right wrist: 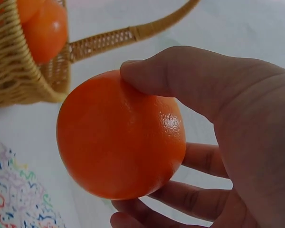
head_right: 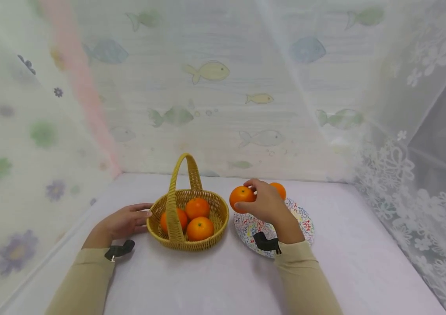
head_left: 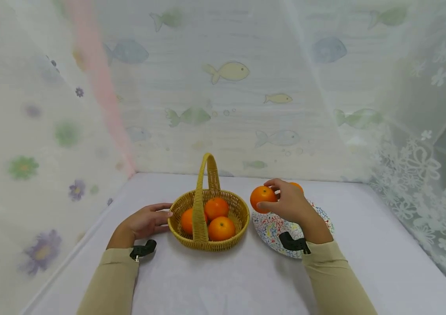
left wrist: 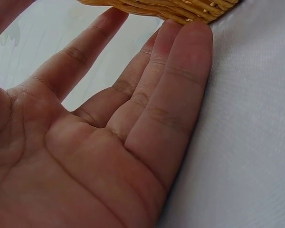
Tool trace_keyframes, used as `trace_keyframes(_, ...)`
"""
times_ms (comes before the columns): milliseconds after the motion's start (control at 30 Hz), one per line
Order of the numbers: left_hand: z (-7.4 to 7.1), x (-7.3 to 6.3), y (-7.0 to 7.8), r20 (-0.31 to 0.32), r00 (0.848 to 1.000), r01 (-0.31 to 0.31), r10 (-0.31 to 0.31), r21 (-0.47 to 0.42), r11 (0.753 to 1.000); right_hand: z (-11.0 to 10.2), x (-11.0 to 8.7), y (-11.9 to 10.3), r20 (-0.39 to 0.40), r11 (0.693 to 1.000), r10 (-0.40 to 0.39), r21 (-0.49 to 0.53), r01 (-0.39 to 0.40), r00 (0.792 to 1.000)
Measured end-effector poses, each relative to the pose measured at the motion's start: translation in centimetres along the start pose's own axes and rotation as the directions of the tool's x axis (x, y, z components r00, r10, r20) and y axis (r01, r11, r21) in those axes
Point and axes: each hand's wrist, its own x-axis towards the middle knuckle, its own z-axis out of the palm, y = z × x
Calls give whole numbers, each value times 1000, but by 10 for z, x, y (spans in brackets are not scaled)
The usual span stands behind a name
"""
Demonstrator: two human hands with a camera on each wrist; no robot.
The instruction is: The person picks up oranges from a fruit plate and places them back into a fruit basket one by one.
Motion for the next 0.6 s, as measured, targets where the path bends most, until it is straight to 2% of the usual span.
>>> trace_keyframes(333,1,-1,2,-2,1000,20,-20,-8,1000,4,6,-18,23,999,-3,47,2,1000)
trace_keyframes(600,2,0,3,20,1000,5,-5,-7,1000,19,7,-21,45,1000,-12,20,11,999)
